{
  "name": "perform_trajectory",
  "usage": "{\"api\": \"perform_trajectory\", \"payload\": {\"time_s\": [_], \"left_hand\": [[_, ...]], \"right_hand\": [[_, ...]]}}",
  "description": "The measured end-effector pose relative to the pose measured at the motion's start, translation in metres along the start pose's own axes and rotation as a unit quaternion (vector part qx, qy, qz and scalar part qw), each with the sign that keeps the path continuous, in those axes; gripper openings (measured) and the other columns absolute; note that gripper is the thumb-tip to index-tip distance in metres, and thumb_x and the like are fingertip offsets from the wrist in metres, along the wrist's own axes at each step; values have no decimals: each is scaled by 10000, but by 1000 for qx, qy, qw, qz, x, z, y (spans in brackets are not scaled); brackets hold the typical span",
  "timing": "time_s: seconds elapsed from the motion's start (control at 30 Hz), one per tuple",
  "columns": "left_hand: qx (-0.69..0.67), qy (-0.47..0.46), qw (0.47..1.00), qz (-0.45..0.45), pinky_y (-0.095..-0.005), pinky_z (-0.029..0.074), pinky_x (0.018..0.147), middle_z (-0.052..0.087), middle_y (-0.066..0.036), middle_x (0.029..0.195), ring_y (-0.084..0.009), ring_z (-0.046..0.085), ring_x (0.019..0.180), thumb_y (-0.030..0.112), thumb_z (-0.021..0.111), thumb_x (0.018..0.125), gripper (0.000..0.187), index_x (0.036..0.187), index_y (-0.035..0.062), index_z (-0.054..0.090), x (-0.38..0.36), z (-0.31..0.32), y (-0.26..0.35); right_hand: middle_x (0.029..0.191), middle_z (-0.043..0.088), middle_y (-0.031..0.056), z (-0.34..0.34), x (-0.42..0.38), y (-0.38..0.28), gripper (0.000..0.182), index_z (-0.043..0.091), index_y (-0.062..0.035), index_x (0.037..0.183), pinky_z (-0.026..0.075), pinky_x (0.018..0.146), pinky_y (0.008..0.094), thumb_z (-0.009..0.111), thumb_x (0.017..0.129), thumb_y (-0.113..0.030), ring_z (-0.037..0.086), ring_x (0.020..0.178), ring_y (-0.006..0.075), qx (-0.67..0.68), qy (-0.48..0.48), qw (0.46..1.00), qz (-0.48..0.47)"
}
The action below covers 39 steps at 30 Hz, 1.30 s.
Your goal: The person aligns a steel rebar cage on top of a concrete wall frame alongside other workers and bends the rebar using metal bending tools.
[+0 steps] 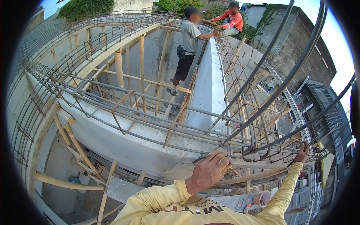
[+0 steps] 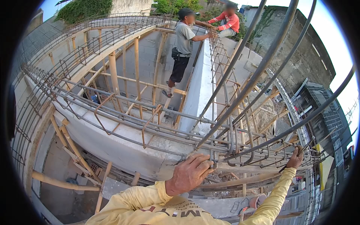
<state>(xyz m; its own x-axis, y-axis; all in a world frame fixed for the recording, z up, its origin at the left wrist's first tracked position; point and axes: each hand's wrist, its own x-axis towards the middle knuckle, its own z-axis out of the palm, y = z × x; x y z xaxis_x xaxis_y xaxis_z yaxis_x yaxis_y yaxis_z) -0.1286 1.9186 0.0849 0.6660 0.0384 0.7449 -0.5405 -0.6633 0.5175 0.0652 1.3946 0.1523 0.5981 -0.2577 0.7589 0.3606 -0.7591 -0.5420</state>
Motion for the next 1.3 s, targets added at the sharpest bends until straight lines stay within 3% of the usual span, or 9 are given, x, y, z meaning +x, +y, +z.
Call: {"api": "perform_trajectory", "payload": {"time_s": [0.5,0.63,0.7,0.83,0.97,1.03,1.17,1.23,1.3], "left_hand": [[-46,18,999,-5,-338,557,783,655,-95,1110,-253,634,1021,217,766,793,344,1077,72,637,2,-15,5],[-160,27,984,73,-333,556,735,684,-129,1028,-264,665,925,226,772,811,435,1156,33,590,21,-98,19],[-108,84,977,162,-295,532,647,699,-109,946,-237,676,839,242,745,846,441,1184,13,579,59,-163,17],[38,60,992,109,-268,496,641,658,-92,1069,-166,621,915,275,638,911,469,1311,49,543,171,-219,21],[256,-68,954,140,-433,511,826,644,-159,1129,-318,623,1021,262,607,905,551,1418,139,447,284,-172,-44],[295,-198,934,48,-440,451,1000,605,-177,1266,-354,599,1131,191,566,882,509,1380,112,495,312,-138,-39],[425,-361,829,39,-436,495,938,619,-174,1252,-322,626,1111,117,560,825,482,1306,103,574,356,-63,-59],[370,-315,872,68,-408,538,780,696,-144,877,-294,681,902,203,499,928,358,1241,42,559,361,-51,-80],[359,-300,884,15,-401,542,773,696,-107,849,-270,686,911,201,470,948,279,1143,45,597,384,-21,-119]], "right_hand": [[1046,651,103,1,-1,14,301,599,31,1163,453,886,318,527,983,-198,594,952,195,5,15,1000,0],[1038,654,118,3,0,11,315,606,35,1151,455,878,324,532,983,-221,596,945,203,4,22,1000,1],[1033,655,119,-3,0,-3,315,609,32,1151,457,875,325,532,983,-223,598,946,199,-58,-2,998,-11],[1034,656,113,2,-4,-13,303,611,24,1150,457,875,320,535,981,-216,598,946,195,-37,5,999,-3],[1054,653,115,4,-5,-8,298,605,23,1160,457,881,320,530,984,-206,599,949,200,-25,6,1000,-4],[1046,653,114,1,-7,-19,298,604,21,1160,458,877,319,530,984,-208,599,944,202,-69,-1,998,-1],[1022,658,120,4,-9,-22,300,605,20,1156,461,873,326,532,984,-215,601,943,203,-27,5,1000,5],[1046,648,113,4,-9,-18,294,602,16,1154,456,873,330,530,987,-215,595,941,202,-24,7,1000,-8],[1062,641,108,9,-8,-8,287,602,14,1150,451,876,329,531,988,-212,588,946,201,20,20,999,-15]]}}
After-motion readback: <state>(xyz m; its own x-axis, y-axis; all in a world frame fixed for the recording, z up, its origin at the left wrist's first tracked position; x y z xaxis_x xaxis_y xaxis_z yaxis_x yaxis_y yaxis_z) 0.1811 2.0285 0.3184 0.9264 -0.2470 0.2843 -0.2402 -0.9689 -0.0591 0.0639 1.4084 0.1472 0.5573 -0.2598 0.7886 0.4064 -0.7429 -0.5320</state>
